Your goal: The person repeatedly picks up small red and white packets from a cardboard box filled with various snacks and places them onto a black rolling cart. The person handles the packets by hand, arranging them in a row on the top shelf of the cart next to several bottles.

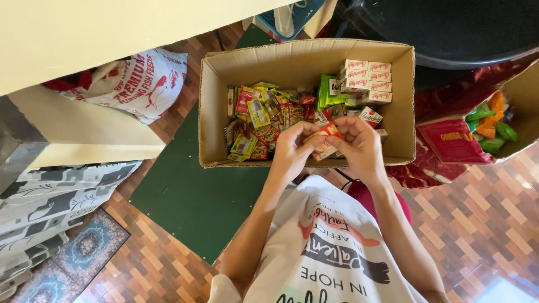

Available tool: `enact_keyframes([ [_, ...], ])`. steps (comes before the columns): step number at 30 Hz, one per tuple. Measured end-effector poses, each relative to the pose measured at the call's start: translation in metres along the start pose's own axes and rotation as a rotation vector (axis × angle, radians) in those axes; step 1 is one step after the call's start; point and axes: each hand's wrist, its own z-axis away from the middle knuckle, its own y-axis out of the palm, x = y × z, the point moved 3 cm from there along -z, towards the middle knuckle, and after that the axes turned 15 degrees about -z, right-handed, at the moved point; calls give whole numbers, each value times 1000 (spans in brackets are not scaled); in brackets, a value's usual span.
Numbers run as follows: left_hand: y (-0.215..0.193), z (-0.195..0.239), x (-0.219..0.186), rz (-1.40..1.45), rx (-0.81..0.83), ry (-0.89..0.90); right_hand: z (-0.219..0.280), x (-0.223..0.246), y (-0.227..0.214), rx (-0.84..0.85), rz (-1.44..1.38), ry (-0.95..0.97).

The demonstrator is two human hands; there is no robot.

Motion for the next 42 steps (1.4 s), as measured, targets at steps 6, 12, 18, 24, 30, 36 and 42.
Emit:
enact_keyframes([
  [6,8,-4,-6,242,-34,-60,-2,16,7,-75,-145,-59],
  [12,17,2,-27,195,-69,48,0,19,-9,-93,-61,-34],
  [18,22,-2,-22,109,23,74,15,31,-13,-31,42,-136],
  [24,40,3,-56,116,79,77,28,52,-22,-96,92,-151],
  [30,55,2,-48,56,70,157,41,81,-20,-113,56,-199],
  [36,60,-4,-64,81,131,137,47,89,-35,-160,75,-248],
  [42,70,-14,-115,179,187,181,47,135,-29,-142,47,-279],
])
